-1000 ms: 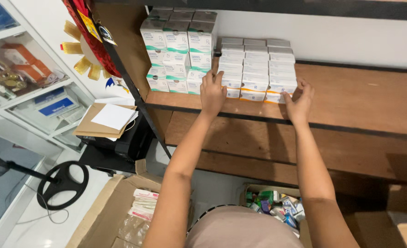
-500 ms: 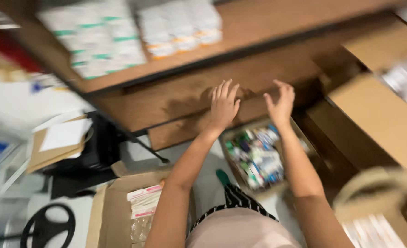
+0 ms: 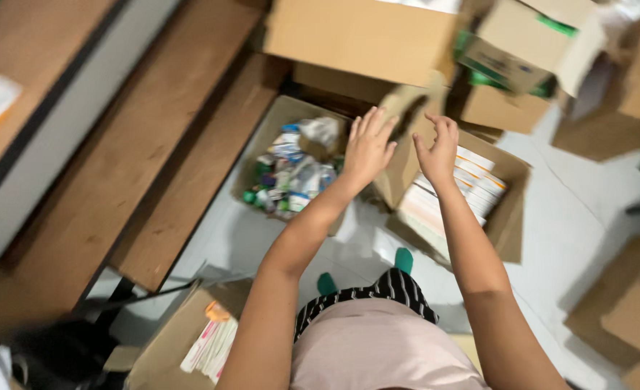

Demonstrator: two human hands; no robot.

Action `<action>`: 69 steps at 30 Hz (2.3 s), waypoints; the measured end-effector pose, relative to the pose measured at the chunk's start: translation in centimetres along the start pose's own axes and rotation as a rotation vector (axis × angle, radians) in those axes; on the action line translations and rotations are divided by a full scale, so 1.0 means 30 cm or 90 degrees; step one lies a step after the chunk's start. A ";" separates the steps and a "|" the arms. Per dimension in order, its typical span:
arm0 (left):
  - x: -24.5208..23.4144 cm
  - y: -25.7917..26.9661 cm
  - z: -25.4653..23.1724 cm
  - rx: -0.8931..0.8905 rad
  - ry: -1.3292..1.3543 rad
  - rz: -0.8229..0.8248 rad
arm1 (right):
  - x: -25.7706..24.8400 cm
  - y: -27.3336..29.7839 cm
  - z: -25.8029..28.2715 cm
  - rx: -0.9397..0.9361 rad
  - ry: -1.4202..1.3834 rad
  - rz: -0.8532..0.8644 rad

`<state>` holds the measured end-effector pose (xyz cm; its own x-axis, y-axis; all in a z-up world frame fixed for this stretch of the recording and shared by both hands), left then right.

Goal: The person repeatedly picks up small white boxes from a cardboard box on the floor and places them onto a wooden shelf. The person arranges the boxes in neat rows on the shelf.

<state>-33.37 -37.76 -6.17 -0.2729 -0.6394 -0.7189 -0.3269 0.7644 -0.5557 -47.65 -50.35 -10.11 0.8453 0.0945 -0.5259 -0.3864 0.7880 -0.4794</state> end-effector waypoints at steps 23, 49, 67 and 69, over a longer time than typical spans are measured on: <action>1.307 0.128 -0.217 -0.218 0.048 0.367 | 0.006 0.253 -1.541 0.418 0.054 0.114; 1.384 0.350 0.008 -0.711 0.518 0.267 | 0.043 0.164 -1.601 0.275 0.250 0.346; 0.714 0.098 0.116 -0.477 0.722 -0.045 | -0.095 -0.006 -0.587 0.437 -0.787 0.279; 0.527 0.129 0.182 -0.498 0.730 -0.082 | -0.030 -0.015 -0.394 0.356 -0.812 0.288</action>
<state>-34.01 -44.44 -21.97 -0.6586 -0.7027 0.2691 -0.7174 0.6943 0.0574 -52.60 -57.99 -17.71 0.5552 0.6211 0.5531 -0.7624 0.6459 0.0399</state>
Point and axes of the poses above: each hand's wrist, its own y-axis away from the middle knuckle, its own x-axis out of the palm, z = x × y, the point moved 3 cm from there along -y, towards the middle knuckle, and after that the axes turned 6 degrees about -z, right-handed, at the moved point
